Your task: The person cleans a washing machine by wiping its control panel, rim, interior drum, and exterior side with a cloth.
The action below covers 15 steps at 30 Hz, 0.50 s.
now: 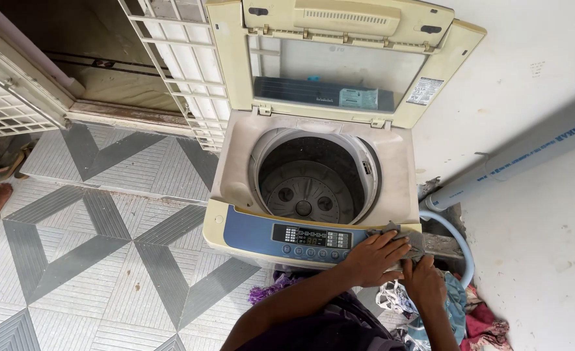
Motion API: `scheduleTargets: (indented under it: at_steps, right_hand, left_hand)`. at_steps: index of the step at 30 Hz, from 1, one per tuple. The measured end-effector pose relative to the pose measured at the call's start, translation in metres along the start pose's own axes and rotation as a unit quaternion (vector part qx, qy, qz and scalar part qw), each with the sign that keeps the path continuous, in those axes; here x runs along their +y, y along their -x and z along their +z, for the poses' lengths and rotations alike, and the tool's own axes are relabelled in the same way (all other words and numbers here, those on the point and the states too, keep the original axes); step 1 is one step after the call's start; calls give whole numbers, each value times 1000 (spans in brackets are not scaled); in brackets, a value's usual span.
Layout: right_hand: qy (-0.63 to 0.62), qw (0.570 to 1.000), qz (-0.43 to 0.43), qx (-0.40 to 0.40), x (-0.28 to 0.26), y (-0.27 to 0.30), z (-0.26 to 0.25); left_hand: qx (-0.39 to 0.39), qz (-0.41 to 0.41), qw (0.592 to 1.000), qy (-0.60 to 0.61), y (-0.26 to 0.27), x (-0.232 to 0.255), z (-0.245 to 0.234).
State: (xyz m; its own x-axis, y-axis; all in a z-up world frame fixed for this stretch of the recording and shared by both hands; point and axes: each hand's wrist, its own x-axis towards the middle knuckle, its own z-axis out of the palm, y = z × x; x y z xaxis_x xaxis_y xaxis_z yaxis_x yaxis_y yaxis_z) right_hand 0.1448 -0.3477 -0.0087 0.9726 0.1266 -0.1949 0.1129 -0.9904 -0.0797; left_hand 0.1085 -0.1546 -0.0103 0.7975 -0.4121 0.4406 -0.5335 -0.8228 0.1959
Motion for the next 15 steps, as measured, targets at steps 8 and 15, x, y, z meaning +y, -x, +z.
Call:
scheduleTargets:
  at_steps: [8, 15]
  right_hand:
    - [-146, 985, 27, -84, -46, 53, 93]
    - [-493, 857, -44, -143, -102, 73, 47]
  left_hand:
    - [23, -3, 1000, 7, 84, -30, -40]
    - [-9, -198, 963, 185, 143, -109, -117]
